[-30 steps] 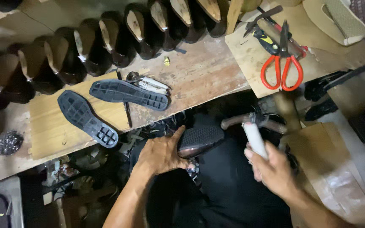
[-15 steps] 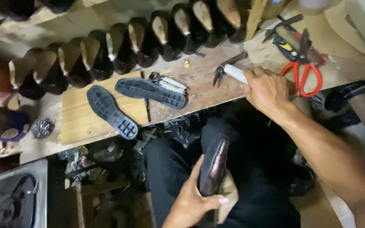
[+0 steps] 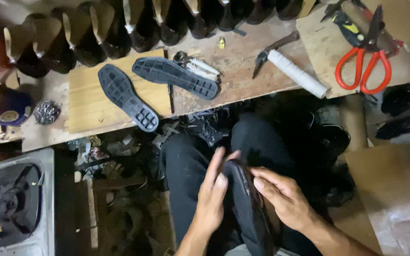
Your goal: The person attaches a new sole to a shoe using a hammer and a shoe last. They repeatedly tap the sole edges to secure it, then place the finished shoe on a shelf.
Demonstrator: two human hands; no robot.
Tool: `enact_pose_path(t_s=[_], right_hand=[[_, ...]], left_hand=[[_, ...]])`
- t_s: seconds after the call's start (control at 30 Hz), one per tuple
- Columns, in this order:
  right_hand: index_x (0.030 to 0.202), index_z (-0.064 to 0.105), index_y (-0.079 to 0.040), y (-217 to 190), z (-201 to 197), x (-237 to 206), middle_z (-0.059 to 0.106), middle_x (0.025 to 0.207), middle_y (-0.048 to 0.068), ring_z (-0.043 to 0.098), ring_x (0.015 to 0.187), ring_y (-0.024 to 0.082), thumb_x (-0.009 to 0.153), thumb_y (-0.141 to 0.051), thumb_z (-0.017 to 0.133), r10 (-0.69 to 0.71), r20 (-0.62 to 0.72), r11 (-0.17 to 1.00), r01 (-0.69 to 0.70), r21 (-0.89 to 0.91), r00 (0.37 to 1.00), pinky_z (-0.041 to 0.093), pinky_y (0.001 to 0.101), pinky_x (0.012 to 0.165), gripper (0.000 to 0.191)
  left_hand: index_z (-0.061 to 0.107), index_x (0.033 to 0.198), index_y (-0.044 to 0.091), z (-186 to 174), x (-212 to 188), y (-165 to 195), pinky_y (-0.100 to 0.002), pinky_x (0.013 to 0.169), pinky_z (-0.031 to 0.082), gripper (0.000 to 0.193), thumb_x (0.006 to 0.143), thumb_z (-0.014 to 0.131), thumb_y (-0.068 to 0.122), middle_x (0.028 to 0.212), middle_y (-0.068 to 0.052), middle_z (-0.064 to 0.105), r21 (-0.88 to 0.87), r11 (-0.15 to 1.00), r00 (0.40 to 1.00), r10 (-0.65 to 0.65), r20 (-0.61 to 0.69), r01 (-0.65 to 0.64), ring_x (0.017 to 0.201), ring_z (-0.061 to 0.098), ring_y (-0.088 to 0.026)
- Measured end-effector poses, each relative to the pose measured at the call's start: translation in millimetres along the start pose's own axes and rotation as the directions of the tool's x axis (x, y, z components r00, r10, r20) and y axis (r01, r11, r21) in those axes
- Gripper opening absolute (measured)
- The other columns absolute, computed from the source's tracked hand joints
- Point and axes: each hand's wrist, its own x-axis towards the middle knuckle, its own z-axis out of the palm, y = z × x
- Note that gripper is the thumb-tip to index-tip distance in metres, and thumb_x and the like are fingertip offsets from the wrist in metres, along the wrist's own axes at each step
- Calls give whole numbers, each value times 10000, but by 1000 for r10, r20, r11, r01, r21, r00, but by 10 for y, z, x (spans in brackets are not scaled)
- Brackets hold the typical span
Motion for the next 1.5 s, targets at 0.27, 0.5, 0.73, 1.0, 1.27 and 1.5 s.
enact_pose_path(t_s=[0.27,0.5,0.73,1.0,1.27,1.5], right_hand=[[1320,644,14,-154,197,-318,758,1214,120,717,1086,172,1016,-242,488,-1,-187,999,-5,-34,982,548,283,908,426],[1175,697,11,-203,295,-257,779,1034,102,749,851,163,961,-181,619,-169,-230,969,118,-218,958,582,264,739,297],[894,688,-24,-330,362,-50,714,720,68,698,599,132,941,-182,643,-206,-261,941,118,-317,943,548,260,574,170],[966,677,-6,-388,367,34,697,787,66,637,653,125,962,-188,624,-101,-170,971,60,-230,980,522,268,605,189],[1146,641,34,-356,315,-159,686,982,108,670,841,154,991,-116,551,-269,-106,956,252,-149,957,537,277,733,234],[831,650,-3,-284,365,114,633,660,70,615,584,133,945,-179,674,-88,-241,950,9,-312,966,500,315,560,211]], left_hand=[[559,1447,-14,170,12,141,-346,1082,458,494,1005,608,201,1297,-160,662,275,958,996,88,4,-86,1199,632,-227],[550,1370,-5,230,-106,60,-343,1058,460,388,1022,549,166,1274,-154,652,336,934,985,157,-74,-124,1186,625,-237],[539,1368,3,211,-170,67,-337,973,508,377,1015,537,137,1197,-160,660,380,912,977,197,-75,-155,1066,648,-233],[560,1343,-9,199,-166,78,-346,980,505,357,1011,545,122,1200,-167,655,378,910,969,225,-102,-172,1084,652,-246],[542,1354,3,232,-140,39,-339,945,514,348,1029,523,128,1155,-151,671,334,936,980,159,-122,-110,1028,647,-235],[521,1356,6,236,-151,31,-348,951,516,348,1031,515,131,1179,-169,668,443,883,971,217,-98,-153,1045,663,-242]])
